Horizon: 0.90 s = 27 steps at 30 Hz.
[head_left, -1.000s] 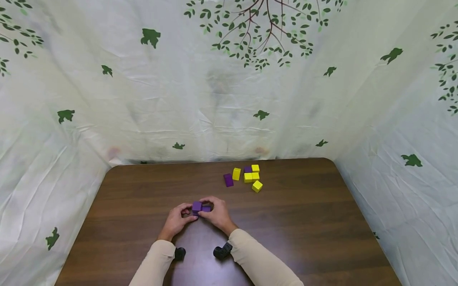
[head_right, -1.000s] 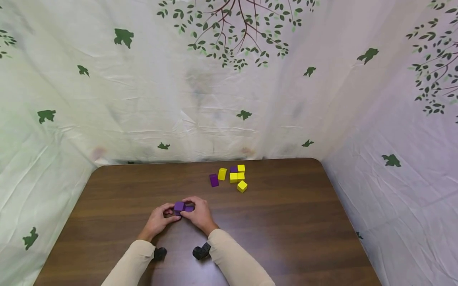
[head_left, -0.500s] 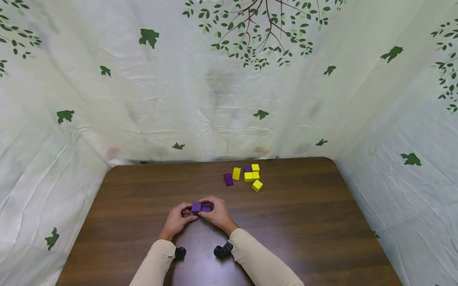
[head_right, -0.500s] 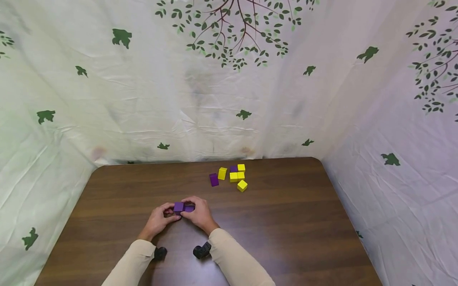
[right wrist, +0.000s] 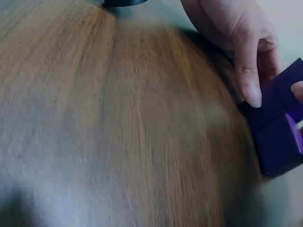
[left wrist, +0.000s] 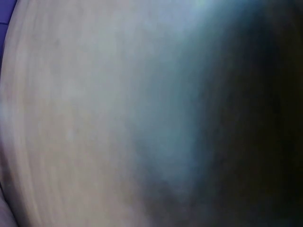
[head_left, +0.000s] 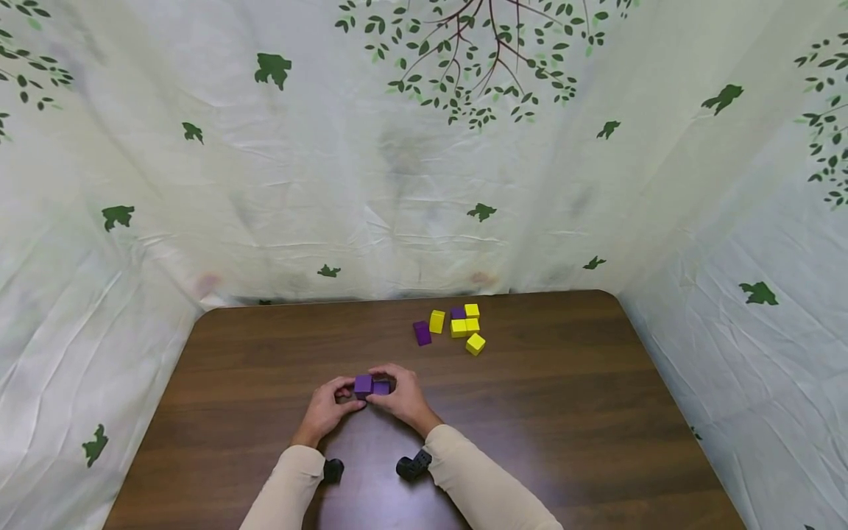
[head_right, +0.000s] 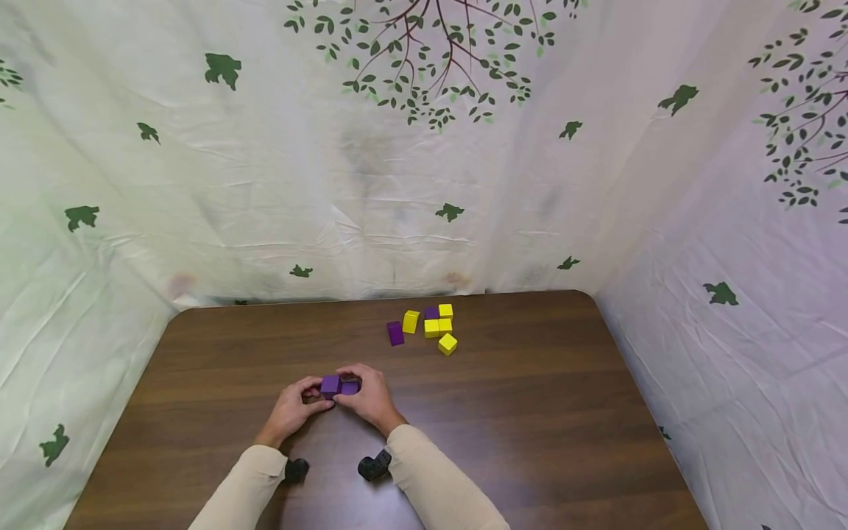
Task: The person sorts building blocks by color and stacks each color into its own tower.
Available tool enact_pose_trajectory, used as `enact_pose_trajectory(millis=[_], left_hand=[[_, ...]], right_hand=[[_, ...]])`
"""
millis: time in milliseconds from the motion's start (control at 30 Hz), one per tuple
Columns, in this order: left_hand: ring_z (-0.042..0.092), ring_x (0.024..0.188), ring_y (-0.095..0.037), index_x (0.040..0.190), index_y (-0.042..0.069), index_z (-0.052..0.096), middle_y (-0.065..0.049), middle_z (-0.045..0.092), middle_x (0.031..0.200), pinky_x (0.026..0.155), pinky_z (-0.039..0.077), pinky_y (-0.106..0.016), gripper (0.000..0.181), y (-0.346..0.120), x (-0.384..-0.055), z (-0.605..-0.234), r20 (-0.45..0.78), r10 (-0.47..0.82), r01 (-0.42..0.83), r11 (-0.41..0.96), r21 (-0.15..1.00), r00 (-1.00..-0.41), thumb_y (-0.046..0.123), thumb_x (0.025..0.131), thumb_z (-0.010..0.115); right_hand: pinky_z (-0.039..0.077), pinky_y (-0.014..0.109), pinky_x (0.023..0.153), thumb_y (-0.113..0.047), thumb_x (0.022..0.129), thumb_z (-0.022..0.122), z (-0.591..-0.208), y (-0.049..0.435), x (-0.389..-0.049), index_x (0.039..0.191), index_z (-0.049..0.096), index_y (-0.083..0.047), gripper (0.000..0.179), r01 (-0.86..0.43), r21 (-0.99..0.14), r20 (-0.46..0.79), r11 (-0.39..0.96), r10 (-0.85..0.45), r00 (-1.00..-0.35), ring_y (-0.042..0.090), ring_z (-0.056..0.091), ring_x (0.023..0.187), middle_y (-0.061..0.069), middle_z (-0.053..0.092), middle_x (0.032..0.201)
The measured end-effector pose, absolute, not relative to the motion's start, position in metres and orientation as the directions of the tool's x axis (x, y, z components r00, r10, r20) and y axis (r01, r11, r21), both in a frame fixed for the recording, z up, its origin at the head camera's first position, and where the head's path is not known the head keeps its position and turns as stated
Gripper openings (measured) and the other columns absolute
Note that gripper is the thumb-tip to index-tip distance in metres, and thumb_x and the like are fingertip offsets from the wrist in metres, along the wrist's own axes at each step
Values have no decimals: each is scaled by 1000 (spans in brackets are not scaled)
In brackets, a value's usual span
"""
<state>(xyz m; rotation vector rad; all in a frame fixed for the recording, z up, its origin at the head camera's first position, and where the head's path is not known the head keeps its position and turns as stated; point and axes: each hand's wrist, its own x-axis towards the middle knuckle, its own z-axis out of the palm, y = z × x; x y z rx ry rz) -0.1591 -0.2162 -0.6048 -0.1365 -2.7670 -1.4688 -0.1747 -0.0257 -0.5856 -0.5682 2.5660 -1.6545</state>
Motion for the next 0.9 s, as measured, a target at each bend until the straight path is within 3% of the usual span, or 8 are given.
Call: enact_pose_trajectory(millis=[200, 433, 700, 900], left_hand=[[59, 79, -20, 102, -1, 69, -4, 64, 82, 74, 48, -31, 38, -216, -158, -603, 20, 62, 52, 571, 819, -998, 4, 68, 85], [60, 81, -22, 104, -2, 68, -5, 66, 82, 76, 48, -33, 40, -216, -158, -604, 15, 56, 45, 580, 814, -998, 6, 68, 85], [60, 82, -22, 104, -2, 68, -5, 65, 83, 76, 48, -33, 41, -216, -159, -604, 4, 60, 38, 578, 815, -998, 6, 69, 85], [60, 82, -21, 105, -1, 69, -3, 65, 83, 77, 47, -32, 40, -216, -159, -606, -3, 62, 34, 582, 812, -998, 6, 68, 85]], right_hand=[[47, 37, 94, -8, 76, 81, -585, -7, -177, 117, 67, -3, 44, -279, -908, 182, 314, -304, -935, 19, 61, 106, 6, 68, 112], [47, 50, 91, -5, 78, 79, -577, 37, -200, 113, 68, 0, 38, -331, -880, 280, 341, -190, -941, 28, 62, 104, 11, 69, 110], [47, 51, 92, 1, 79, 76, -571, 84, -240, 111, 68, 3, 33, -251, -893, 260, 374, -28, -965, 37, 61, 104, 17, 68, 110], [47, 48, 94, -3, 80, 77, -568, 108, -262, 112, 69, 1, 33, -181, -882, 209, 436, 18, -978, 34, 61, 105, 16, 69, 110]])
